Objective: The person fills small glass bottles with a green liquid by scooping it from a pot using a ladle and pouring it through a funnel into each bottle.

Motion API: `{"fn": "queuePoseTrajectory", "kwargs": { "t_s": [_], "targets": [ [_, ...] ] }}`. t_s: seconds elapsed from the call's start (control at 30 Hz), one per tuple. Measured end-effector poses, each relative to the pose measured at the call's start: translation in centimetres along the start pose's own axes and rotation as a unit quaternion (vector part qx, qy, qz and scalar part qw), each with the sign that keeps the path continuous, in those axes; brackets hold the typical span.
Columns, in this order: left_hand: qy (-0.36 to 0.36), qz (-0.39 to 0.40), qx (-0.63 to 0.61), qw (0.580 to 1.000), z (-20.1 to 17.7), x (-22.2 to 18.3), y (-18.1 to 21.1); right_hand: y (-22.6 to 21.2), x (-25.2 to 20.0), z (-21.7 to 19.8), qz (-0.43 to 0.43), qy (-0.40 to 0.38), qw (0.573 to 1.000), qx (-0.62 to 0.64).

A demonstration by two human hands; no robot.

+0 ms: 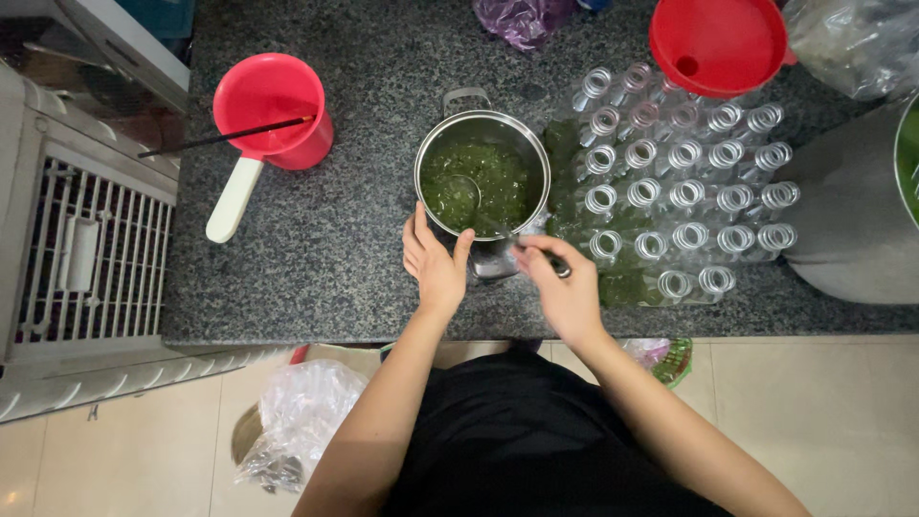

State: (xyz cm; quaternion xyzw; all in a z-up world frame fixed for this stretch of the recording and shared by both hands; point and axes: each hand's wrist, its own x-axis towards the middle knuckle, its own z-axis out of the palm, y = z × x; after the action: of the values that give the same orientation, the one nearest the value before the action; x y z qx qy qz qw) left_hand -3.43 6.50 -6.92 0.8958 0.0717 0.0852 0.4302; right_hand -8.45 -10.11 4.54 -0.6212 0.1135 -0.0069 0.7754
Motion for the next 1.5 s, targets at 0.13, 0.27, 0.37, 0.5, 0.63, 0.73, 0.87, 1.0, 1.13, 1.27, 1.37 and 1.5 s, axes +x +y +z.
{"fn": "queuePoseTrajectory", "kwargs": {
  "t_s": [0.13, 0.27, 0.37, 0.5, 0.63, 0.73, 0.87, 1.0, 1.13, 1.27, 1.37, 1.5],
  "targets": [
    [-0.01, -0.009, -0.003, 1.0, -0.1, 0.0, 0.0, -0.3, -0.4, -0.7, -0.013, 0.024, 0.999, -0.03],
    [-0.002, 0.002, 0.004, 1.0, 0.0, 0.0, -0.2, -0.5, -0.6, -0.9, -0.026, 0.035, 0.998, -0.038],
    [-0.002, 0.0, 0.006, 1.0, 0.1, 0.0, -0.2, -0.8, -0.7, -0.7, -0.037, 0.043, 0.998, -0.034],
    [-0.008, -0.002, 0.0, 1.0, 0.0, 0.0, -0.1, -1.3, -0.8, -0.9, -0.048, 0.037, 0.998, -0.032],
    [-0.009, -0.003, -0.002, 1.0, -0.2, 0.0, 0.0, -1.4, -0.7, -0.9, -0.047, 0.038, 0.998, -0.009],
    [-0.011, -0.009, -0.002, 1.0, -0.2, 0.0, 0.0, -1.3, -0.9, -1.0, -0.051, 0.04, 0.998, -0.025],
    [-0.015, -0.014, -0.008, 1.0, -0.2, 0.0, 0.0, -1.2, -0.9, -1.1, -0.056, 0.042, 0.997, -0.037],
    [-0.01, -0.007, -0.003, 1.0, -0.1, 0.0, -0.1, -1.4, -1.0, -1.0, -0.07, 0.036, 0.996, -0.044],
    [-0.014, -0.003, -0.007, 1.0, -0.1, 0.0, -0.2, -2.2, -0.6, -1.1, -0.009, 0.065, 0.998, 0.023],
    [-0.015, -0.002, -0.002, 1.0, -0.1, 0.1, -0.1, -3.3, -0.8, -1.2, 0.021, 0.08, 0.994, 0.07],
    [0.004, -0.009, -0.002, 1.0, -0.6, 0.0, 0.5, -3.8, -1.1, -1.3, 0.025, 0.084, 0.993, 0.074],
    [0.105, 0.048, -0.017, 0.993, -2.4, 1.2, 4.4, -4.9, -1.2, -1.7, 0.017, 0.082, 0.994, 0.073]
  ]
}}
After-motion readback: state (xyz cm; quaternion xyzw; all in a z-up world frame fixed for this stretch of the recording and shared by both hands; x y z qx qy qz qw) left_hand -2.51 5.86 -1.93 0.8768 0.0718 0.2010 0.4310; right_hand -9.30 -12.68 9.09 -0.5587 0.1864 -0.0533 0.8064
